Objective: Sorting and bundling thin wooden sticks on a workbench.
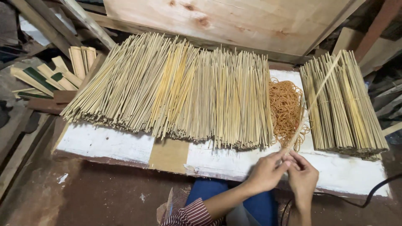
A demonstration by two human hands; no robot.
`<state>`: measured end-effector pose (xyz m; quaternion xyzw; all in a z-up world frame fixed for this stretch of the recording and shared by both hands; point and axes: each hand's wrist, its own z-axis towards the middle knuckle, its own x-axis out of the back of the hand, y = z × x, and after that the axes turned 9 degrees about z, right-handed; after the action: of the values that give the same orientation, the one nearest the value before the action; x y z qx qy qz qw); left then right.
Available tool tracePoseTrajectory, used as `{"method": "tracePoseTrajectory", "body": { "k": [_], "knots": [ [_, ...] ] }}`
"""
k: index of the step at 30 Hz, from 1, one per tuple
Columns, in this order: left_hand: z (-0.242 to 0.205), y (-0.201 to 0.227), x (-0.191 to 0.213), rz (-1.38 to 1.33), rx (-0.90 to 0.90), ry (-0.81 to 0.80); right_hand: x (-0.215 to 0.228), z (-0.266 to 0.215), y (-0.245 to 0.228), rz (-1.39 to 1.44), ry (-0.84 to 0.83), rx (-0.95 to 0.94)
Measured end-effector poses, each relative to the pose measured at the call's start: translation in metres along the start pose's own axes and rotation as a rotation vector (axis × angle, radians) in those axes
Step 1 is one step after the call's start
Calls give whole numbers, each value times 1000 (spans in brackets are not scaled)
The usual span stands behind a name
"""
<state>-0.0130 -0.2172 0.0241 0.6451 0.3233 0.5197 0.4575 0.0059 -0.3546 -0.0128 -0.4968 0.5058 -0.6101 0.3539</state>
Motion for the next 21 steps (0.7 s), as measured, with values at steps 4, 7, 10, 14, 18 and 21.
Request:
{"method": "tracePoseTrajectory", "body": {
  "k": [4, 7, 10, 14, 18, 21],
  "knots": [
    [19, 16, -15, -7, 178, -192, 28, 35, 45, -236, 39, -87],
    [17, 9, -19, -55, 105, -154, 22, 31, 30, -428, 38, -136],
    [0, 0, 1, 77, 42, -1, 1, 23, 5, -687, 32, -88],
    [-23, -37, 45, -75, -130, 548, -48, 14, -22, -389, -109, 505],
    [-55, -75, 100, -59, 257, 930, -127, -4, -44, -257, -282, 656],
    [-69, -83, 129, 26, 315, 1092, -177, -16, -80, -421, -453, 581]
  ]
}}
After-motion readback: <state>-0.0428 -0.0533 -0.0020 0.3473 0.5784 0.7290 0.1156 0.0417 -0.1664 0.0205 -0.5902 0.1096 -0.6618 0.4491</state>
